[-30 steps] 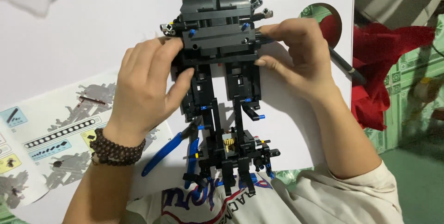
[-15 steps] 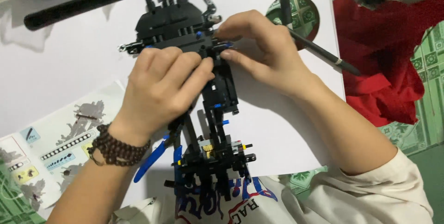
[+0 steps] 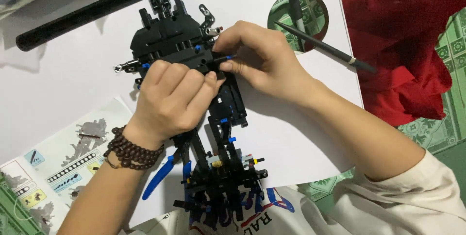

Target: The person assembles a complex Technic model using black and gray pieces, following an instruction booklet. They attach and adjust components on the model's frame, then open a sealed bag of additional parts to continue the build.

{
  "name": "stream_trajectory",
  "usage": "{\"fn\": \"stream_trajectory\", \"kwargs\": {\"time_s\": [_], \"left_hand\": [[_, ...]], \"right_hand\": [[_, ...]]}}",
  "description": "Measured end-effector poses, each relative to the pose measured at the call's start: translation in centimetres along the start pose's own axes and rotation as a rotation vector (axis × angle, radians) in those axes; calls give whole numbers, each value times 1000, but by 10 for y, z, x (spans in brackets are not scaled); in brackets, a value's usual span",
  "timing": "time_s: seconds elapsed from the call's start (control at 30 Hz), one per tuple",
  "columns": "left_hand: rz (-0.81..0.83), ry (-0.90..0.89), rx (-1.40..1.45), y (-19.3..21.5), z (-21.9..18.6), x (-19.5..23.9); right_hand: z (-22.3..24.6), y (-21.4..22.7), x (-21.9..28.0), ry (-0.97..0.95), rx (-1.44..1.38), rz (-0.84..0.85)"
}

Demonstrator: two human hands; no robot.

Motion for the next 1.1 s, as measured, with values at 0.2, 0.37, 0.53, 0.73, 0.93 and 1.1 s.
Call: {"fn": "stream_trajectory", "kwargs": {"time_s": [0.2,0.37,0.53,0.73,0.93,1.1], "left_hand": [[40,80,29,0,4,2],[100,123,107,2,7,4],[138,137,149,2,9,3],[181,182,189,1,9,4],[180,249,147,0,6,6],[176,220,139,0,7,7]], "right_hand": [[4,1,-4,27,7,15],[6,-1,-6,35,-14,28],[9,-1,-6,28,-37,27],[7,-3,-4,-48,-67,8],[7,-5,-5,-52,-59,-27],[6,-8,-1,-64,-91,-44]]}}
Point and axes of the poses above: each hand's wrist, its own x-axis away from the middle knuckle, its own y-axis out of the back of the hand, z = x × y, the point moved 3 cm from there along -x, towards the middle knuckle, and after that the axes turned 3 degrees about -x, right-handed, at the moved point
